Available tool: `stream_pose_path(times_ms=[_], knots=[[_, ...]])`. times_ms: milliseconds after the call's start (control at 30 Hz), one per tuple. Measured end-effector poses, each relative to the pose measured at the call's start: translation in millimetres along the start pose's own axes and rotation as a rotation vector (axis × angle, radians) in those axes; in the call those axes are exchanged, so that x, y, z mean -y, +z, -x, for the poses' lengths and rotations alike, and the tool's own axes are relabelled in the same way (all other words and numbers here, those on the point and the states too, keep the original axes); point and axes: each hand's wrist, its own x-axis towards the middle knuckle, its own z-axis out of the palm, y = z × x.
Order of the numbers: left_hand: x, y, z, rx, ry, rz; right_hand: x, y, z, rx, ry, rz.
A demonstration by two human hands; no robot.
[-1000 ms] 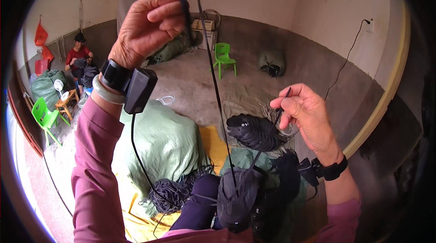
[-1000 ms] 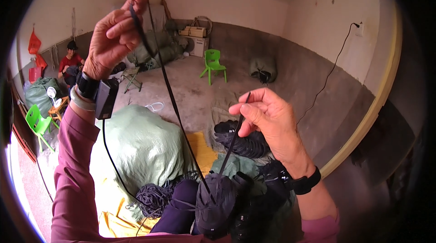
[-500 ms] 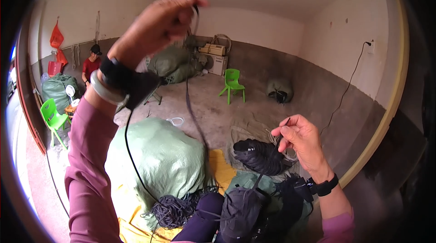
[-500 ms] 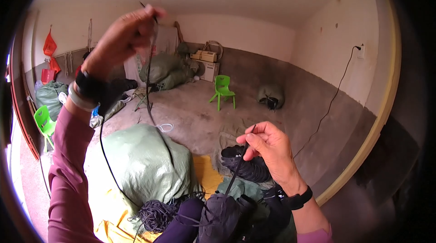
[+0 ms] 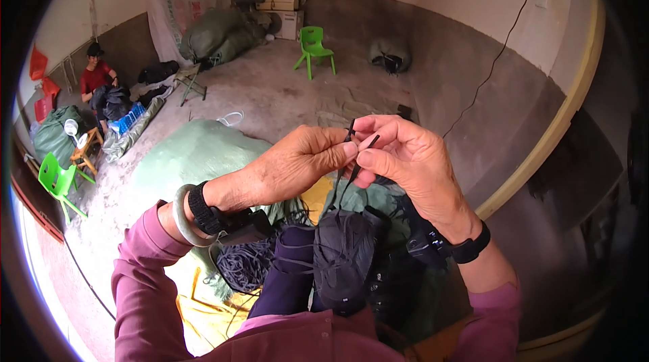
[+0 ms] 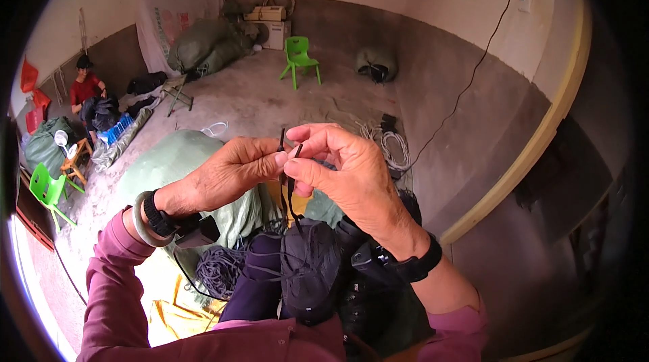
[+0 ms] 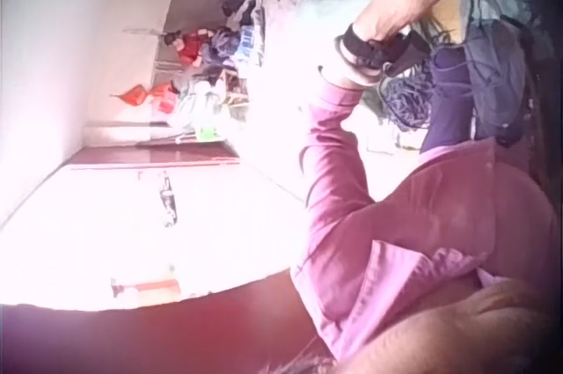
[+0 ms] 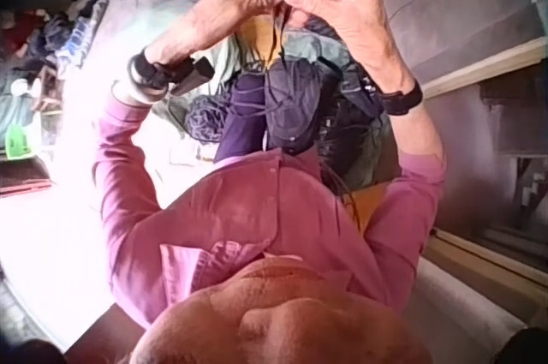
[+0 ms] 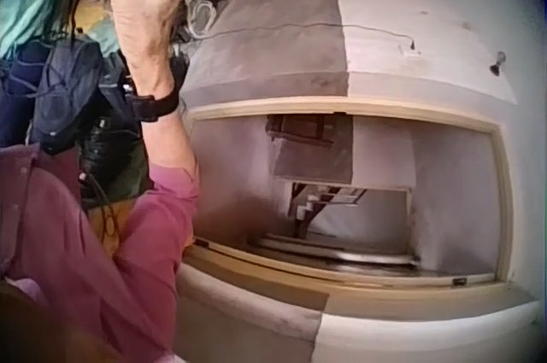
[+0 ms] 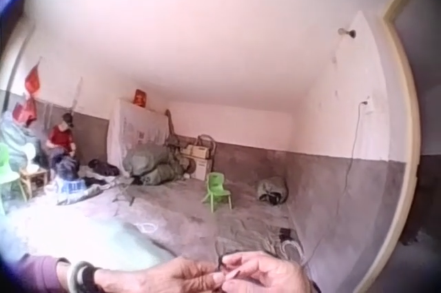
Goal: Lacing a black athletic shoe in a workshop setting.
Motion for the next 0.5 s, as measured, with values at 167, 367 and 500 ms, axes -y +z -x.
stream_pose_path(times_ms=[167,367,500], knots=[[23.3,8.7,-10.1,0.115,-0.09,-0.015,-22.4,-10.7,7.8,-0.042,0.041,-0.081],[38.6,19.0,-17.2,0.097,-0.197,0.128,-41.9,-25.0,10.9,-0.002,0.142,-0.139],[57.2,29.7,-16.8,0.083,-0.127,0.212,-42.6,-28.3,13.8,0.014,0.252,-0.274]])
